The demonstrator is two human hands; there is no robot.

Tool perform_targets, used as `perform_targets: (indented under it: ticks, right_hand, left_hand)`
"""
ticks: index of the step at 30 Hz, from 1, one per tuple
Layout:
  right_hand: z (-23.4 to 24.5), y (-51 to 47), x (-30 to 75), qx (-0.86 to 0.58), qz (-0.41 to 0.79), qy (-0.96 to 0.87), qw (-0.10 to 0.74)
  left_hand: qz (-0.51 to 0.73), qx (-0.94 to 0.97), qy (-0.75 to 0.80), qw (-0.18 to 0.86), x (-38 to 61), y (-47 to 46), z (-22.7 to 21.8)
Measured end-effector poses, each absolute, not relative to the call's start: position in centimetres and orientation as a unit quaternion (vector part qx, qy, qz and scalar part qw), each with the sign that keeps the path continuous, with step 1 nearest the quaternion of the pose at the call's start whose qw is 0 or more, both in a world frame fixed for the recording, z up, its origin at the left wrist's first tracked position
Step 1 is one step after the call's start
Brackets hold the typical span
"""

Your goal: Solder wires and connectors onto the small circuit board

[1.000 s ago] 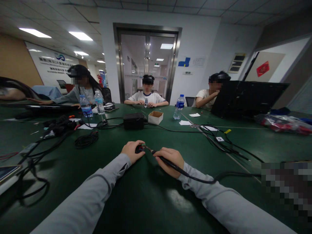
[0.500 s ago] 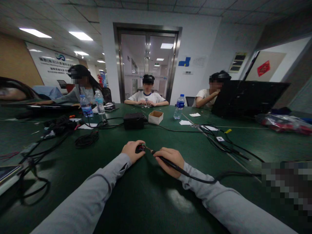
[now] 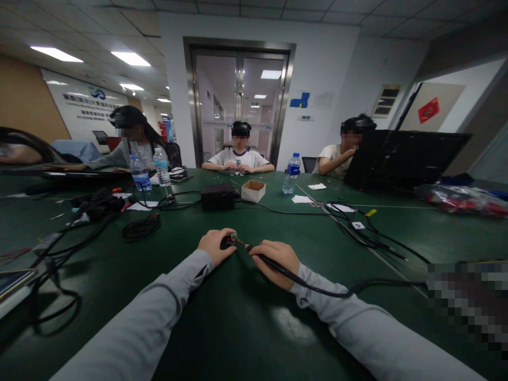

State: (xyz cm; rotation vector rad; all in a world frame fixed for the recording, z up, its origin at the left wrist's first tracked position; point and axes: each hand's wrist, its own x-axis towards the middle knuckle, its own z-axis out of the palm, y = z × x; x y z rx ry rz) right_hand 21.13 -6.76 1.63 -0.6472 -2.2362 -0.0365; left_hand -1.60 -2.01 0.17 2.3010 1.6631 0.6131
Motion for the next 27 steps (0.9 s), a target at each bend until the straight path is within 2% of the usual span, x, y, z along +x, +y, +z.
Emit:
perform_targets:
  ticks: [27]
  right_hand:
    - [2.00, -7.07, 21.24, -0.278, -0.050, -0.885, 0.369]
  left_hand:
    - [0.215, 0.788, 0.567, 0.105, -1.63, -1.98, 0.05]
